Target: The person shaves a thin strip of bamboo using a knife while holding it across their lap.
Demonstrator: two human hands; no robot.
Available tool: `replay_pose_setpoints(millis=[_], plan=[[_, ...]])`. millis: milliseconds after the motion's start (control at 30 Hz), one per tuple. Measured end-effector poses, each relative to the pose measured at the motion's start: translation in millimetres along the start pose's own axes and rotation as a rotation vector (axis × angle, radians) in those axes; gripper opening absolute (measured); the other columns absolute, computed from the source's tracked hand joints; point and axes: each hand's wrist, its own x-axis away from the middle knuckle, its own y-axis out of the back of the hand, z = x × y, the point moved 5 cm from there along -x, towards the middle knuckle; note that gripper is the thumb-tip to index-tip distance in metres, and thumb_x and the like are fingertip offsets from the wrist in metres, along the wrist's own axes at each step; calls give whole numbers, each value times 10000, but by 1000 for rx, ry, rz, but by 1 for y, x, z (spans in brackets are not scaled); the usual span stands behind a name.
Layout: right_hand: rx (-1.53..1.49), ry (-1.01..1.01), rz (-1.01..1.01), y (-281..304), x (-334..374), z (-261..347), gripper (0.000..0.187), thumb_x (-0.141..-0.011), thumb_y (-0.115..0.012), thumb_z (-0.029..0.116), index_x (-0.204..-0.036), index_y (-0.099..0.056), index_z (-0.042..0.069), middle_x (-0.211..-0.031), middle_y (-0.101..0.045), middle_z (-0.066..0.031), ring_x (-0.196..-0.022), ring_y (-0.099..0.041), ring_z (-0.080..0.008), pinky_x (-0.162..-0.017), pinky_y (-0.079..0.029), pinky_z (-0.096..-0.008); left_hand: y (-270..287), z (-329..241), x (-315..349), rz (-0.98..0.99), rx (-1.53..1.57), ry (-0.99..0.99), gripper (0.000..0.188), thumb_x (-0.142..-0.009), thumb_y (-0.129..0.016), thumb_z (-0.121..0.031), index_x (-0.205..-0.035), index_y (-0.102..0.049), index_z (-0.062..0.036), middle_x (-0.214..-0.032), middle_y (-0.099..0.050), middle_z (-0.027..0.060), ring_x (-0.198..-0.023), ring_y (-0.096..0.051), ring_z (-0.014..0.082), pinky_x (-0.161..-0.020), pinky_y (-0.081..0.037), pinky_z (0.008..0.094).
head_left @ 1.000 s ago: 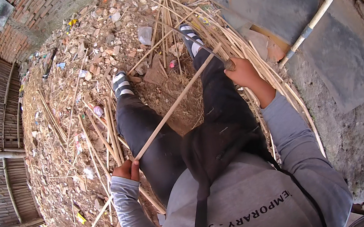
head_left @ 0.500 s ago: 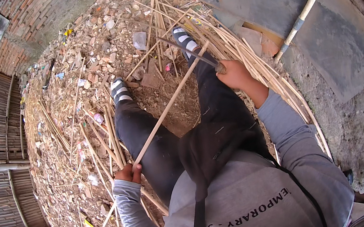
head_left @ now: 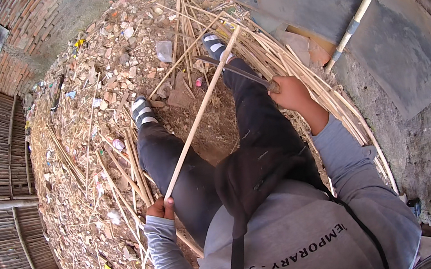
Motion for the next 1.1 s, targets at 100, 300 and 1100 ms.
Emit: replay_pose_setpoints(millis=[100,300,1100], plan=[[-190,-73,-59,-12,14,-20,351,-816,-746,289,-1038,-692,22,-906,-706,-233,-890,-688,-408,-783,-538,-469,1,-6,1,-46,65,-63,518,-970,-639,-504,-834,-606,-5,-582,-523,69,-556,-484,159,-537,-417,379],[-419,-140,-154,-18,33,-53,336,-820,-775,257,-1015,-691,-4,-863,-713,-204,-829,-701,-361,-753,-530,-413,15,-12,11,-109,-24,-120,436,-966,-641,-456,-989,-543,-32,-611,-569,157,-567,-594,346,-571,-465,430],[-23,459,282,-37,29,114,338,-805,-763,300,-1042,-707,66,-850,-701,-208,-862,-684,-406,-754,-529,-494,-5,-22,12,-188,-164,-109,400,-1033,-504,-432,-940,-585,-51,-712,-620,270,-721,-626,506,-626,-463,555]])
